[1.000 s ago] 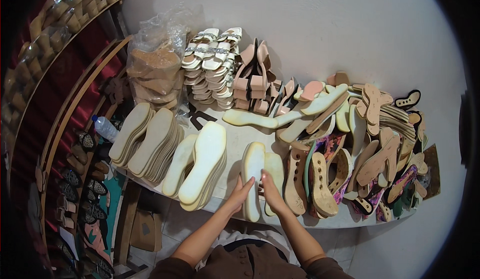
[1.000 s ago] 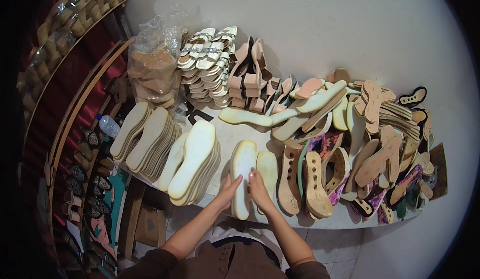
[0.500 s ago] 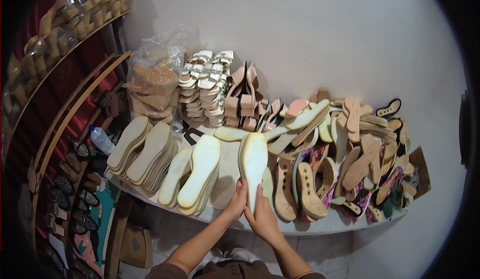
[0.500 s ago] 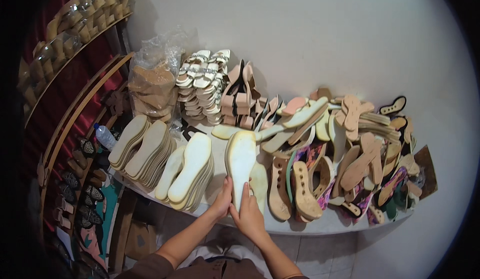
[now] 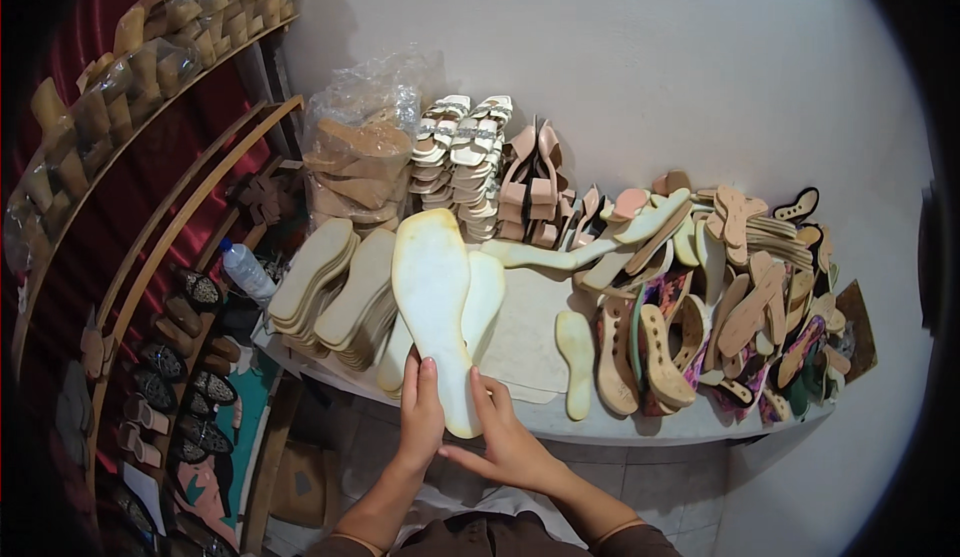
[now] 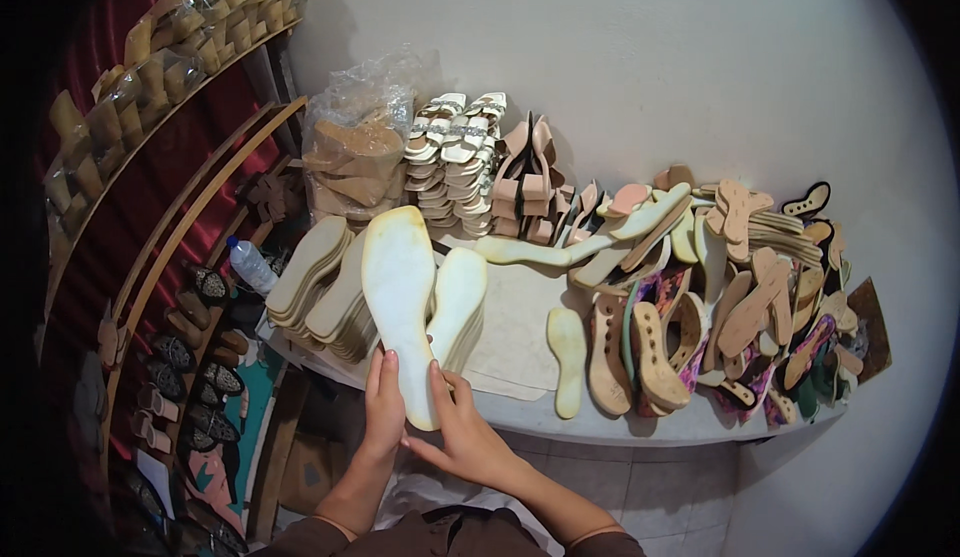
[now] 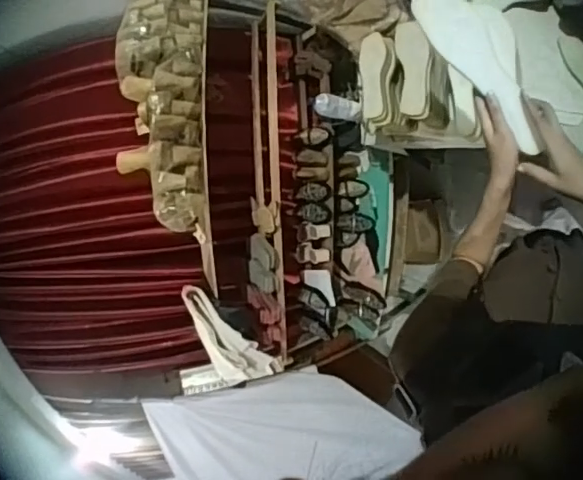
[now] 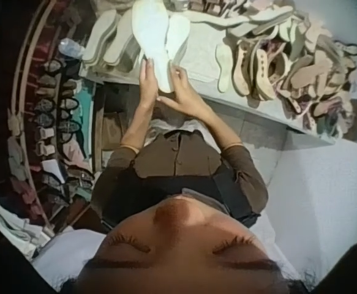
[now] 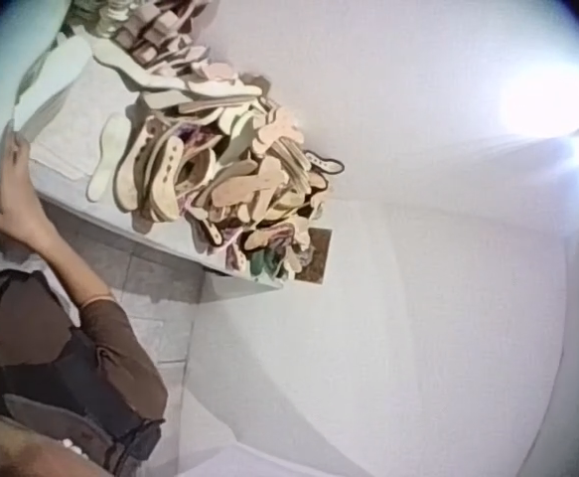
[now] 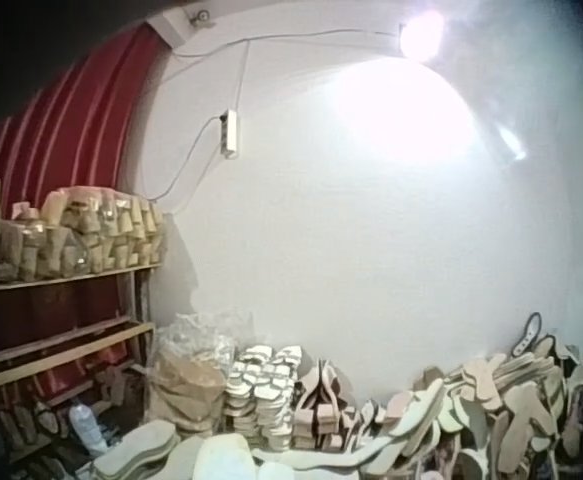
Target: Sorting and organizing various types of shoe soles on a workstation table.
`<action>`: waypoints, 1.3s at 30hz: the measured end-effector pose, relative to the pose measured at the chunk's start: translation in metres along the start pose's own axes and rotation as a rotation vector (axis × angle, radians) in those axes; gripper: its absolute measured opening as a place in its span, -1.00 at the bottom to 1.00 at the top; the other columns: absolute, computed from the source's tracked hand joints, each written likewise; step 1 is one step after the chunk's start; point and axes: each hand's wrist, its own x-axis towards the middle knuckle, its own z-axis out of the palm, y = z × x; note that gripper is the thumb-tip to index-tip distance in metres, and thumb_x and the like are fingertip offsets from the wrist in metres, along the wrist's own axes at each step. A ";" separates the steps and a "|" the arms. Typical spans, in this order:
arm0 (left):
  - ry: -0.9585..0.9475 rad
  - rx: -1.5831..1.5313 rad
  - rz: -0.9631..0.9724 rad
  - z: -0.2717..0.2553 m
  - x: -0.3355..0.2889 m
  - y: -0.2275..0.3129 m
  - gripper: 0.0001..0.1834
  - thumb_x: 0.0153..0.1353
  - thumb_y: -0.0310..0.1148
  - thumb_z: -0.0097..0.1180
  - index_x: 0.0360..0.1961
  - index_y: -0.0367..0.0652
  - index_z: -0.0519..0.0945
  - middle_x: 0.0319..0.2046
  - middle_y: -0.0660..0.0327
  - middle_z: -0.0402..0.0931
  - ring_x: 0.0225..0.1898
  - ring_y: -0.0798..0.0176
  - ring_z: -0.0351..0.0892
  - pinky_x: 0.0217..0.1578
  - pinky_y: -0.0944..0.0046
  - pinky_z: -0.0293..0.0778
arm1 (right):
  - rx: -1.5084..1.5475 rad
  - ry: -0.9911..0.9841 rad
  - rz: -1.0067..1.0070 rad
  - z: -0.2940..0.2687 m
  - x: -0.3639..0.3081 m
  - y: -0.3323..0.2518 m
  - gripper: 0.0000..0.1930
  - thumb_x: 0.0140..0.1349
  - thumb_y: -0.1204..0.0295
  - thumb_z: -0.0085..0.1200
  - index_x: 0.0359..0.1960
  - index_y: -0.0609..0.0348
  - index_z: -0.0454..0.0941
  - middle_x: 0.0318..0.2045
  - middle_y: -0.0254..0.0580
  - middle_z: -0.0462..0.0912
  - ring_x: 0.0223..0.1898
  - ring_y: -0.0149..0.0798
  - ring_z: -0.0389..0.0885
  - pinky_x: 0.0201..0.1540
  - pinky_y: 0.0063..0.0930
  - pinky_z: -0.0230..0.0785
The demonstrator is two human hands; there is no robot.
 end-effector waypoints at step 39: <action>-0.485 0.353 -0.193 -0.207 0.064 -0.102 -0.37 0.14 -0.35 -0.03 0.17 -0.47 0.09 -0.03 0.09 0.33 -0.35 0.39 0.36 -0.29 0.44 0.36 | -0.288 0.289 0.555 0.223 0.065 0.076 -0.15 0.06 0.35 0.06 0.23 0.39 -0.27 -0.05 0.31 0.19 -0.13 0.25 0.36 -0.13 -0.19 0.31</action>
